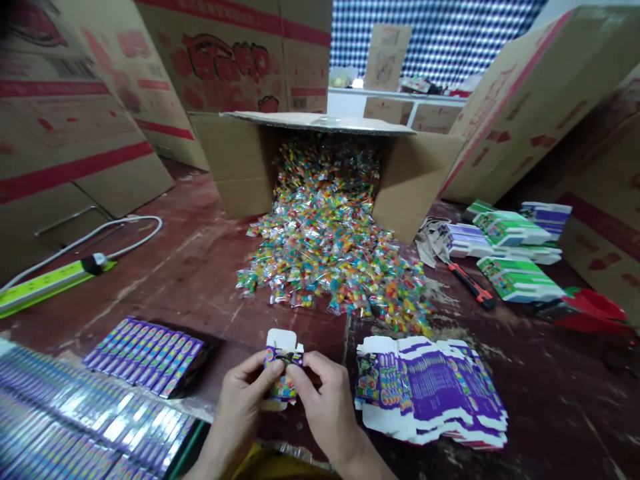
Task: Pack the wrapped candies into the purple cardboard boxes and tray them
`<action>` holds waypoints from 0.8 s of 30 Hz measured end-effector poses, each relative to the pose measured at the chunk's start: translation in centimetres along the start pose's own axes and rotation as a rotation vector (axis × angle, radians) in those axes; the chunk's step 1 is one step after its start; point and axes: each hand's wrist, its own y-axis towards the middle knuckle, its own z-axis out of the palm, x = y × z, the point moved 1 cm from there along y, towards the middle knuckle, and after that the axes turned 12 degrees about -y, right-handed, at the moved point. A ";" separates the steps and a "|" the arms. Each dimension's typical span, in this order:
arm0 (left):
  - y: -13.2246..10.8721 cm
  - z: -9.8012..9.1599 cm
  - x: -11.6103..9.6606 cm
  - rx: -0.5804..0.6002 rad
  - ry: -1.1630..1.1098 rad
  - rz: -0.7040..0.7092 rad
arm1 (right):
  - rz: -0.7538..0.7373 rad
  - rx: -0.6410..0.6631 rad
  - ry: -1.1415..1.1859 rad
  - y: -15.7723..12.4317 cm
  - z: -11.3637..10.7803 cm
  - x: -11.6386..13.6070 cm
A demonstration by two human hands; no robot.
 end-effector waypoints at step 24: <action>-0.1 -2.5 -0.8 0.217 0.022 0.181 | -0.092 -0.065 0.153 2.0 1.4 -0.7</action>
